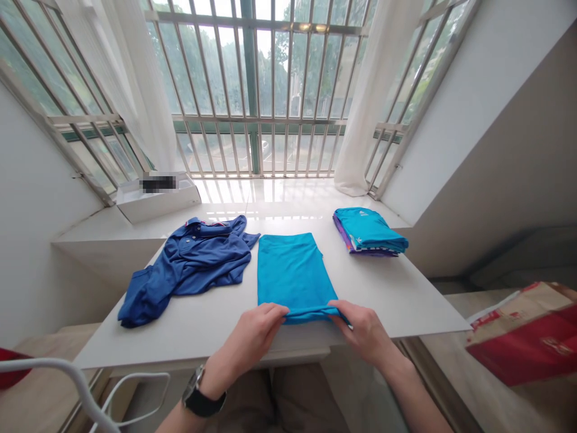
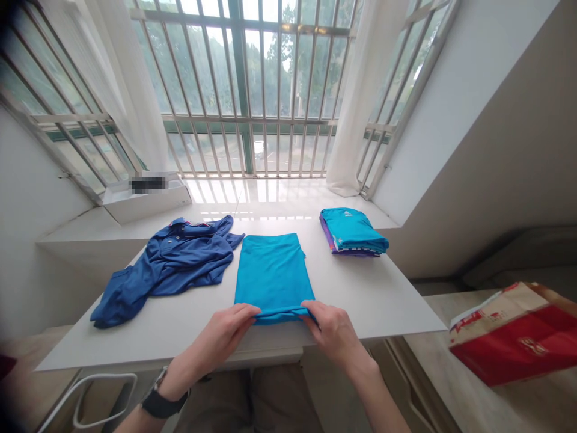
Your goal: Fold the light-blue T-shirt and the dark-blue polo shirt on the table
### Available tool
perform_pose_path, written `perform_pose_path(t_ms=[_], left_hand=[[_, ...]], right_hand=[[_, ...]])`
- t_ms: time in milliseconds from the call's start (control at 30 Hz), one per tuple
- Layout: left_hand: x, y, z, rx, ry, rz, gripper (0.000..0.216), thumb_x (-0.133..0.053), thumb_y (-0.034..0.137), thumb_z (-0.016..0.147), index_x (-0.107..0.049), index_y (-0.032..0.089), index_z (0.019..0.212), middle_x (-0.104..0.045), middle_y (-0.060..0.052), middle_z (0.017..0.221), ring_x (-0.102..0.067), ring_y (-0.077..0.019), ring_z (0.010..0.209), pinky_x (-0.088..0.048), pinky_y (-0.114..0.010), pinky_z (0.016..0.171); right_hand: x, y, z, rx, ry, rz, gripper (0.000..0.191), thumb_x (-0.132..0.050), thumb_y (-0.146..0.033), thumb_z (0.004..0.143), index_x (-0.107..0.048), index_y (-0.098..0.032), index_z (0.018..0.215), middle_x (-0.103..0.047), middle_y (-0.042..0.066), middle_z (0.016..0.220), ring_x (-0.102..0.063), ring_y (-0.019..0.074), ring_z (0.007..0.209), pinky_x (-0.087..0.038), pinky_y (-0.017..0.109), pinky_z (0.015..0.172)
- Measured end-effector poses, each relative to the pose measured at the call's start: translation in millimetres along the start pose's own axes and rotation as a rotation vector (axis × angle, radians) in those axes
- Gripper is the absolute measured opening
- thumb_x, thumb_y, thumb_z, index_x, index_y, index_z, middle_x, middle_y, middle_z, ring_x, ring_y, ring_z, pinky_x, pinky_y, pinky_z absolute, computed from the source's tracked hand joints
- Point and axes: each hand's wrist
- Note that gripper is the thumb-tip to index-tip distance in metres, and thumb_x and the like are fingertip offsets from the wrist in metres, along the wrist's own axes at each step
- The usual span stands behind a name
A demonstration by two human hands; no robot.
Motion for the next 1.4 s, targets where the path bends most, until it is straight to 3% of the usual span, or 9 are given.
perform_pose_path(t_ms=[233, 500, 633, 833, 933, 1033, 1167, 1300, 1400], left_hand=[[7.8, -29.7, 36.4, 0.26, -0.007, -0.077, 0.028, -0.044, 0.036, 0.099, -0.067, 0.021, 0.094, -0.069, -0.001, 0.075, -0.062, -0.0168, 0.066, -0.041, -0.024, 0.061], [0.0, -44.6, 34.0, 0.452, 0.19, -0.097, 0.029, -0.053, 0.044, 0.092, -0.067, 0.019, 0.085, -0.069, -0.003, 0.073, -0.061, -0.0181, 0.066, -0.041, -0.026, 0.063], [1.3, -46.0, 31.3, 0.41, 0.241, -0.172, 0.024, -0.052, 0.04, 0.091, -0.066, 0.021, 0.089, -0.072, -0.004, 0.088, -0.064, -0.0186, 0.075, -0.048, -0.027, 0.069], [-2.4, -50.7, 30.3, 0.358, 0.308, -0.181, 0.02, -0.05, 0.032, 0.092, -0.065, 0.021, 0.097, -0.072, -0.006, 0.097, -0.066, -0.0198, 0.082, -0.054, -0.03, 0.073], [-2.7, -51.3, 27.6, 0.316, 0.299, -0.099, 0.018, -0.049, 0.029, 0.093, -0.065, 0.021, 0.098, -0.071, -0.007, 0.099, -0.067, -0.0215, 0.09, -0.054, -0.032, 0.08], [0.6, -50.0, 23.0, 0.316, 0.27, 0.046, 0.02, -0.046, 0.024, 0.095, -0.063, 0.02, 0.104, -0.069, -0.008, 0.106, -0.068, -0.022, 0.09, -0.055, -0.033, 0.08], [1.6, -39.2, 23.4, 0.292, 0.31, 0.373, 0.025, -0.044, 0.021, 0.097, -0.061, 0.019, 0.115, -0.064, -0.012, 0.123, -0.067, -0.0265, 0.1, -0.055, -0.04, 0.082], [-15.3, -25.6, 30.7, -0.02, 0.164, 0.515, 0.037, -0.048, 0.031, 0.099, -0.053, 0.02, 0.134, -0.055, -0.012, 0.142, -0.051, -0.0295, 0.131, -0.042, -0.048, 0.108], [-32.3, -26.6, 29.0, -0.103, 0.033, 0.551, 0.053, -0.048, 0.042, 0.099, -0.042, 0.02, 0.147, -0.046, -0.013, 0.151, -0.043, -0.0307, 0.138, -0.036, -0.051, 0.113]], right_hand=[[-19.7, 17.2, 50.7, -0.184, -0.023, -0.027, 0.04, -0.04, -0.051, 0.099, -0.07, -0.027, 0.09, -0.071, 0.002, 0.067, -0.066, 0.0216, 0.059, -0.039, 0.027, 0.054], [-32.6, 25.4, 48.1, -0.297, 0.147, 0.081, 0.056, -0.04, -0.07, 0.093, -0.066, -0.023, 0.076, -0.069, 0.005, 0.067, -0.063, 0.0204, 0.059, -0.042, 0.028, 0.057], [-32.9, 28.1, 47.7, -0.305, 0.181, 0.052, 0.059, -0.038, -0.072, 0.092, -0.062, -0.022, 0.071, -0.065, 0.004, 0.062, -0.058, 0.0183, 0.055, -0.039, 0.027, 0.054], [-39.4, 32.0, 48.2, -0.329, 0.223, 0.064, 0.055, -0.035, -0.068, 0.095, -0.061, -0.022, 0.083, -0.065, 0.003, 0.063, -0.06, 0.0195, 0.054, -0.039, 0.028, 0.054], [-39.5, 33.4, 47.0, -0.35, 0.218, 0.076, 0.052, -0.035, -0.066, 0.097, -0.062, -0.022, 0.089, -0.066, 0.003, 0.066, -0.062, 0.0199, 0.056, -0.042, 0.028, 0.055], [-34.8, 29.6, 42.7, -0.328, 0.333, 0.067, 0.045, -0.039, -0.058, 0.099, -0.062, -0.02, 0.105, -0.071, 0.007, 0.082, -0.066, 0.0206, 0.068, -0.049, 0.03, 0.062], [-31.3, 7.2, 37.2, -0.104, 0.46, -0.017, 0.03, -0.045, -0.042, 0.101, -0.062, -0.018, 0.109, -0.07, 0.011, 0.102, -0.066, 0.0239, 0.094, -0.052, 0.038, 0.083], [-44.5, -18.4, 39.1, 0.066, 0.243, -0.108, 0.029, -0.047, -0.034, 0.101, -0.064, -0.019, 0.118, -0.066, 0.012, 0.125, -0.059, 0.026, 0.119, -0.049, 0.042, 0.099], [-58.8, -20.0, 41.3, 0.079, 0.072, -0.232, 0.043, -0.046, -0.039, 0.1, -0.056, -0.02, 0.137, -0.056, 0.012, 0.143, -0.05, 0.0296, 0.133, -0.044, 0.047, 0.106]])
Point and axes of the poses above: each hand's wrist, its own z-axis towards the middle knuckle, its own x-axis out of the back of the hand, y = z × x
